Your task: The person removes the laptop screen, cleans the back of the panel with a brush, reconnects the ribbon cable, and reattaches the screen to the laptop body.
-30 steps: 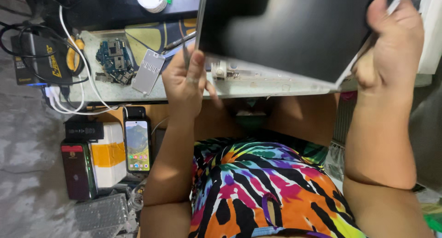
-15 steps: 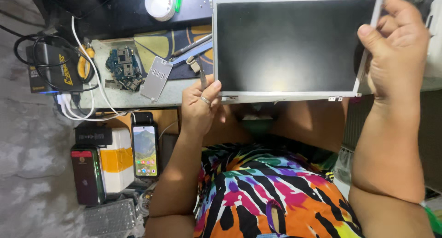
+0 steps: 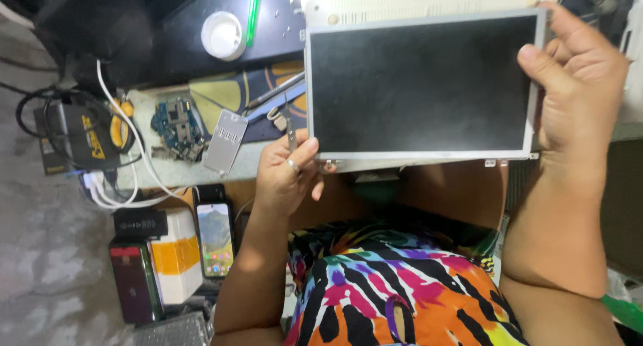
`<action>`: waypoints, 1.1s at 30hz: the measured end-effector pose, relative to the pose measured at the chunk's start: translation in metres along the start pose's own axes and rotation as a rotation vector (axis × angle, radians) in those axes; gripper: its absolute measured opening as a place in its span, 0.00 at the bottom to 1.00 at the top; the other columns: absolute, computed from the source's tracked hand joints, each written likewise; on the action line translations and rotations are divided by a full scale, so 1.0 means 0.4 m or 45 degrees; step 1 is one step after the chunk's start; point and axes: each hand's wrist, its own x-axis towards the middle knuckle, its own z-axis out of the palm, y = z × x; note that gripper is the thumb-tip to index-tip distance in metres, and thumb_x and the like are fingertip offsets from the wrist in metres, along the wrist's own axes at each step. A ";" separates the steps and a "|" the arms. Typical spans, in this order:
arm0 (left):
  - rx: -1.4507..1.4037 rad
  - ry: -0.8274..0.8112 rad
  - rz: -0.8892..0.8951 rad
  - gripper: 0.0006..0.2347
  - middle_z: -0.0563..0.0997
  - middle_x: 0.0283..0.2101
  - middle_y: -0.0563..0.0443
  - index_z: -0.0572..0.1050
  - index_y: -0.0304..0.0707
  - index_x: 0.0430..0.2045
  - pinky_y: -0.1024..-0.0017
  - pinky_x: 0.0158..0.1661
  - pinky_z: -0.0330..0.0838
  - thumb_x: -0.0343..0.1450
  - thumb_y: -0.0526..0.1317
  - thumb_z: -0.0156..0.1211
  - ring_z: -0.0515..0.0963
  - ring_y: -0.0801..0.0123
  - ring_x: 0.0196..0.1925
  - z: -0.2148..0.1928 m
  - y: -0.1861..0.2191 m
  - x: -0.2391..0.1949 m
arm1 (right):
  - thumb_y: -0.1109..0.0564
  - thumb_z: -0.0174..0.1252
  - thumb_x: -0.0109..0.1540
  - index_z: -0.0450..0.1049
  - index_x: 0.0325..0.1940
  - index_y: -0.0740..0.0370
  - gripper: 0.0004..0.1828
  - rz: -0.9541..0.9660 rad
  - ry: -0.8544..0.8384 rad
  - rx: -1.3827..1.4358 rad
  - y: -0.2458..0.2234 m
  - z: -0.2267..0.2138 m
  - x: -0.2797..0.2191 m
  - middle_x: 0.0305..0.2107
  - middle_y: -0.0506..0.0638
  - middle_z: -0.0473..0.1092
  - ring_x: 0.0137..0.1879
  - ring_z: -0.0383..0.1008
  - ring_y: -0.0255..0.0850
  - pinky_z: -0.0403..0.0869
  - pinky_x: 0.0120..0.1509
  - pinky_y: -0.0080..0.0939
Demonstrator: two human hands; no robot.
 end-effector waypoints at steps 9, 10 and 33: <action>0.025 0.009 0.010 0.09 0.82 0.33 0.35 0.74 0.22 0.45 0.74 0.18 0.72 0.78 0.34 0.50 0.80 0.69 0.24 -0.018 -0.009 -0.004 | 0.68 0.56 0.66 0.73 0.69 0.69 0.25 0.053 0.019 0.073 0.035 -0.035 0.003 0.30 0.38 0.68 0.31 0.62 0.24 0.61 0.40 0.24; 0.015 -0.004 0.022 0.09 0.82 0.33 0.35 0.74 0.23 0.46 0.74 0.19 0.72 0.79 0.33 0.51 0.78 0.71 0.22 -0.020 -0.009 -0.009 | 0.68 0.55 0.67 0.73 0.69 0.68 0.24 0.069 0.012 0.073 0.041 -0.034 0.002 0.29 0.38 0.68 0.30 0.61 0.24 0.60 0.37 0.24; 0.285 0.207 0.245 0.12 0.82 0.30 0.45 0.76 0.25 0.52 0.79 0.23 0.66 0.78 0.34 0.55 0.75 0.76 0.24 0.094 0.041 -0.048 | 0.68 0.58 0.62 0.68 0.65 0.66 0.26 -0.065 -0.147 0.067 -0.025 -0.073 -0.029 0.43 0.43 0.78 0.47 0.78 0.29 0.78 0.58 0.28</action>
